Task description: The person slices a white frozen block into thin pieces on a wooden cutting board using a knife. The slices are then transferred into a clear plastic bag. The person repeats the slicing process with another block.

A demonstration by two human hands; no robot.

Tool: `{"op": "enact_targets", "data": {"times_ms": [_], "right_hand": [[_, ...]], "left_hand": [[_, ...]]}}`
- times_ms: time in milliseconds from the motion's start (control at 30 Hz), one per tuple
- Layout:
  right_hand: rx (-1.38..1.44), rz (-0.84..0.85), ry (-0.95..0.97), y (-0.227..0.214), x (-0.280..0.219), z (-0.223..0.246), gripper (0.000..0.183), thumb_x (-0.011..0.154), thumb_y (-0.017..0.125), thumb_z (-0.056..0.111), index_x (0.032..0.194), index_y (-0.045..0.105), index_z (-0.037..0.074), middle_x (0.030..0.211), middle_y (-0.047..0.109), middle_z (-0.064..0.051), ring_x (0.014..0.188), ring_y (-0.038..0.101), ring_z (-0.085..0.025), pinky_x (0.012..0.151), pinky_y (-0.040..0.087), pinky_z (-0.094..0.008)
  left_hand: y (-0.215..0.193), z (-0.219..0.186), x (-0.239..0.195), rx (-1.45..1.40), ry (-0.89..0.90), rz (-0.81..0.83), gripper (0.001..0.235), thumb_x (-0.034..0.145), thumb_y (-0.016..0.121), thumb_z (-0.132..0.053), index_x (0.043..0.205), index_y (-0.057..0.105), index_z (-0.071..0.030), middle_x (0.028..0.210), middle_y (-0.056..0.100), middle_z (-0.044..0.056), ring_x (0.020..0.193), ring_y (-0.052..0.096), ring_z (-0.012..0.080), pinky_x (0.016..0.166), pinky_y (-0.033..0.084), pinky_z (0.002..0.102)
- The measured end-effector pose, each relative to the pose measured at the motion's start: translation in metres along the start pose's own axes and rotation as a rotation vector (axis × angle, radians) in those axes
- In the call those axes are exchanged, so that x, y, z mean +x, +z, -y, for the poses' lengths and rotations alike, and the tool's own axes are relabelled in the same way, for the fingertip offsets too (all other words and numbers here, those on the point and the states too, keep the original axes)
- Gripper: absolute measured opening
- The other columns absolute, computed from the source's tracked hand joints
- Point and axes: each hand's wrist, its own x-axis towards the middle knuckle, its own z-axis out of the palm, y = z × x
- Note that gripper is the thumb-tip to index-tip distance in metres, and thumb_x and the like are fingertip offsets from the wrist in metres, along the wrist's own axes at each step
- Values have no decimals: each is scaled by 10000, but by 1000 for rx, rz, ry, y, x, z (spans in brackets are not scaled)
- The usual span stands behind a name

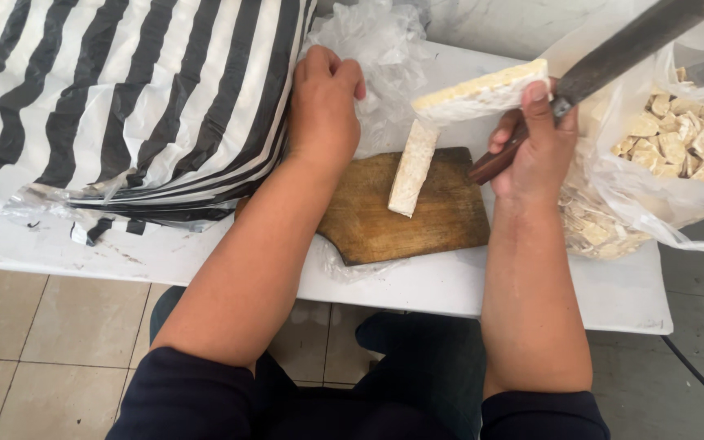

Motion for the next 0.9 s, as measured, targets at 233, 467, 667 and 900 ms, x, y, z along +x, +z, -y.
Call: {"op": "enact_targets", "data": {"times_ms": [233, 467, 667, 900], "right_hand": [[-33, 21, 22, 0, 1, -6, 419, 946, 849, 263, 1164, 543, 78, 870, 589, -29, 569, 565, -147, 457, 446, -293], [-35, 39, 32, 2, 0, -5, 381, 947, 837, 258, 1129, 554, 79, 839, 590, -23, 557, 567, -148, 451, 444, -290], [-45, 61, -12, 4, -5, 2, 371, 954, 846, 248, 1117, 568, 64, 832, 618, -63, 559, 569, -161, 471, 455, -301], [-94, 14, -126, 6, -15, 29, 387, 944, 867, 170, 1139, 558, 45, 868, 641, -71, 579, 580, -157, 506, 487, -307]], "left_hand": [[23, 9, -6, 281, -30, 314, 202, 875, 678, -221, 937, 739, -38, 1288, 562, 162, 1285, 453, 377, 992, 456, 514], [26, 7, -5, 246, -25, 250, 202, 955, 644, -48, 1148, 701, -69, 1238, 654, 118, 1238, 534, 353, 1020, 505, 485], [7, -24, -18, 124, 228, -88, 208, 744, 723, -102, 947, 688, -76, 1008, 669, 141, 1023, 594, 336, 855, 517, 482], [-2, -69, -38, -47, 233, 361, 563, 719, 878, -389, 1072, 617, -36, 1078, 613, 162, 1029, 607, 374, 842, 537, 482]]}}
